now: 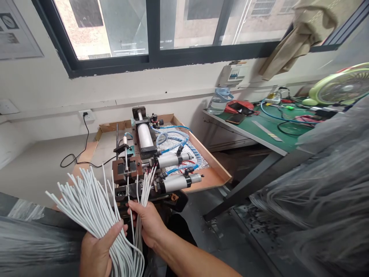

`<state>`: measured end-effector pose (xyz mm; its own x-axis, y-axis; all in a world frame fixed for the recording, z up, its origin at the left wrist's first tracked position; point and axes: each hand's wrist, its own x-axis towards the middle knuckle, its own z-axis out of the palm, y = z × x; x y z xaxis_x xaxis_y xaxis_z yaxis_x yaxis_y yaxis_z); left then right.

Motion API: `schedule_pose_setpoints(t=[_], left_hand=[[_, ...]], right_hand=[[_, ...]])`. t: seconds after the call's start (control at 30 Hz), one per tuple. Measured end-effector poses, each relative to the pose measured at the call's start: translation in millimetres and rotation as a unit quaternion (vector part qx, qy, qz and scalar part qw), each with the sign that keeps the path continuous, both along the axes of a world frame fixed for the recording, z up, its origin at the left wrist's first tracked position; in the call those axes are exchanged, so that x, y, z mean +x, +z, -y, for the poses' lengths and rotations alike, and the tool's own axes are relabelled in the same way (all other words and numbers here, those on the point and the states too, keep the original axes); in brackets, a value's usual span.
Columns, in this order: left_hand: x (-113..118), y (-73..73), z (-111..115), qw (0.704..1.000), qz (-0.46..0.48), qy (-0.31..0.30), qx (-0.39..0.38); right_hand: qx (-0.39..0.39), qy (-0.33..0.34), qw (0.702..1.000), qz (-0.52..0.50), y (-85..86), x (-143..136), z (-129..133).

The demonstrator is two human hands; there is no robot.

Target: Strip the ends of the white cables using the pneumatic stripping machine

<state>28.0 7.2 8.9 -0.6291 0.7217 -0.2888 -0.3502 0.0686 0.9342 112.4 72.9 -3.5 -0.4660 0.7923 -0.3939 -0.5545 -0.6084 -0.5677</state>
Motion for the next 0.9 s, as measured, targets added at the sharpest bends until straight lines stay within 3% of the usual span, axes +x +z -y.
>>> schedule_pose_setpoints(t=[0.13, 0.33, 0.47, 0.9], left_hand=[[4.5, 2.7, -1.5, 0.999, -0.028, -0.02, 0.029], [3.9, 1.3, -1.9, 0.999, -0.011, -0.04, 0.035], [-0.2, -3.4, 0.4, 1.0, 0.012, -0.02, -0.005], [-0.4, 2.5, -1.9, 1.0, 0.011, 0.003, 0.013]], right_hand=[[0.065, 0.08, 0.994, -0.041, -0.2, 2.3, 4.4], [0.154, -0.033, 0.987, 0.018, -5.8, 7.7, 13.8], [0.133, -0.053, 0.989, 0.036, -9.5, 8.4, 13.0], [-0.015, -0.043, 0.999, 0.011, 3.0, -1.4, -2.8]])
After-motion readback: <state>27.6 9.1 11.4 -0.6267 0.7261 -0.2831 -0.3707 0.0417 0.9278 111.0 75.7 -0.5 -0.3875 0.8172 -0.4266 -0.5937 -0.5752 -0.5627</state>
